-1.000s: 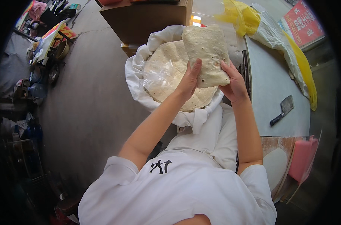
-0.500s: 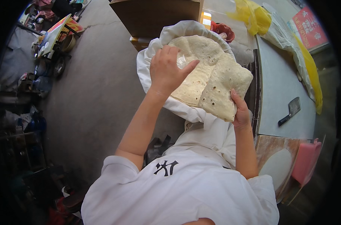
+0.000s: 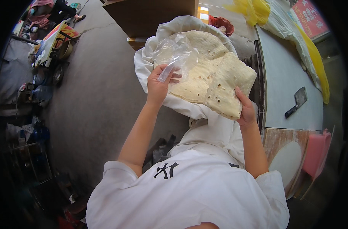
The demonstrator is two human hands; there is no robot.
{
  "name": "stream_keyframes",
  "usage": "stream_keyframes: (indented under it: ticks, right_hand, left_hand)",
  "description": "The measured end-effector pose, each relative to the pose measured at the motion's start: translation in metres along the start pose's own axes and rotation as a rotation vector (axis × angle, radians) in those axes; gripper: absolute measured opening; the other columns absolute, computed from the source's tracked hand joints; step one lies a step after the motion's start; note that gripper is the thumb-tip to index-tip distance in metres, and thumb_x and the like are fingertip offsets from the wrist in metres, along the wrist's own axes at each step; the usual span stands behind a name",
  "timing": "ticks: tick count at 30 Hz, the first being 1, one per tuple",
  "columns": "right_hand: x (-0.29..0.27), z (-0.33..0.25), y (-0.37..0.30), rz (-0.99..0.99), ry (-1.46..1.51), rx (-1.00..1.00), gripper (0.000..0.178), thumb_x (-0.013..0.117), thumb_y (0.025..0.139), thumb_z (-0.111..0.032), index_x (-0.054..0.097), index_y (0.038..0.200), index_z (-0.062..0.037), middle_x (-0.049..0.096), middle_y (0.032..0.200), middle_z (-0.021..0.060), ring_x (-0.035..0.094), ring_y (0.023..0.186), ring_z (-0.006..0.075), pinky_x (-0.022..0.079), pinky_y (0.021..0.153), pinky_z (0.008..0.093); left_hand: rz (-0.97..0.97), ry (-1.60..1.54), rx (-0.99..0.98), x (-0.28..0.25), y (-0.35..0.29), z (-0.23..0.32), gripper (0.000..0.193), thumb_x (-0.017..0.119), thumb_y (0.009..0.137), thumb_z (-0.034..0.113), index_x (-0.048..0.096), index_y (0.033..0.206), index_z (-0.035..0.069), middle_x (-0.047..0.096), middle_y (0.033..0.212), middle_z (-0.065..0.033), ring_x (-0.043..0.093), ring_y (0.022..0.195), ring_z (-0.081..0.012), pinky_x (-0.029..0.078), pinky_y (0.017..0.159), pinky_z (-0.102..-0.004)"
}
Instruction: The person rolls out dough into thin circular sheets using a rolling pin on a wooden board, then transfers the sheets to a cooking surface. The person also packages finished flatbreads into plastic bags and hands them to a customer.
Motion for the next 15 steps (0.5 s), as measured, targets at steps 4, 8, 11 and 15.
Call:
stream_keyframes:
  ticks: [4,8,11,15]
  right_hand:
    - [-0.014,-0.001,-0.013,0.003,0.031,0.043,0.044,0.056,0.1,-0.02,0.047,0.137,-0.0001,0.062,0.127,0.014,0.065,0.111,0.0222,0.055,0.093,0.0363]
    - [-0.027,-0.005,-0.025,0.014,0.004,0.044,0.044,0.056,0.1,-0.02,0.046,0.138,0.0,0.061,0.128,0.0141,0.065,0.112,0.0227,0.055,0.094,0.0366]
    - [-0.036,0.003,-0.033,0.027,-0.014,0.059,0.044,0.056,0.099,-0.019,0.046,0.138,0.0003,0.061,0.128,0.0142,0.064,0.113,0.0229,0.055,0.094,0.0366]
    - [-0.035,0.009,-0.031,0.046,-0.025,0.064,0.045,0.058,0.099,-0.017,0.045,0.138,0.0005,0.061,0.126,0.0144,0.064,0.113,0.0226,0.055,0.094,0.0363]
  left_hand:
    - [0.018,0.086,-0.182,-0.037,0.013,-0.02,0.03,0.062,0.094,0.008,0.058,0.123,0.001,0.07,0.106,-0.011,0.068,0.084,-0.0188,0.054,0.077,-0.0302]
    - [0.341,0.928,0.326,-0.091,0.036,0.01,0.034,0.067,0.087,0.008,0.06,0.119,0.002,0.065,0.113,-0.0116,0.065,0.093,-0.0238,0.053,0.08,-0.0388]
    - [0.324,1.177,0.662,-0.042,0.02,0.07,0.03,0.068,0.084,0.007,0.063,0.113,0.003,0.062,0.109,-0.0126,0.062,0.092,-0.0271,0.052,0.079,-0.0398]
    - [-0.064,0.85,0.57,0.073,-0.021,0.055,0.023,0.07,0.081,0.006,0.064,0.103,0.004,0.063,0.096,-0.0118,0.064,0.081,-0.0277,0.052,0.071,-0.0351]
Point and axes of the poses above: each hand's wrist, its own y-axis towards the middle knuckle, its own x-axis out of the palm, z = x × y, the point moved 7 cm from there along y, towards the middle knuckle
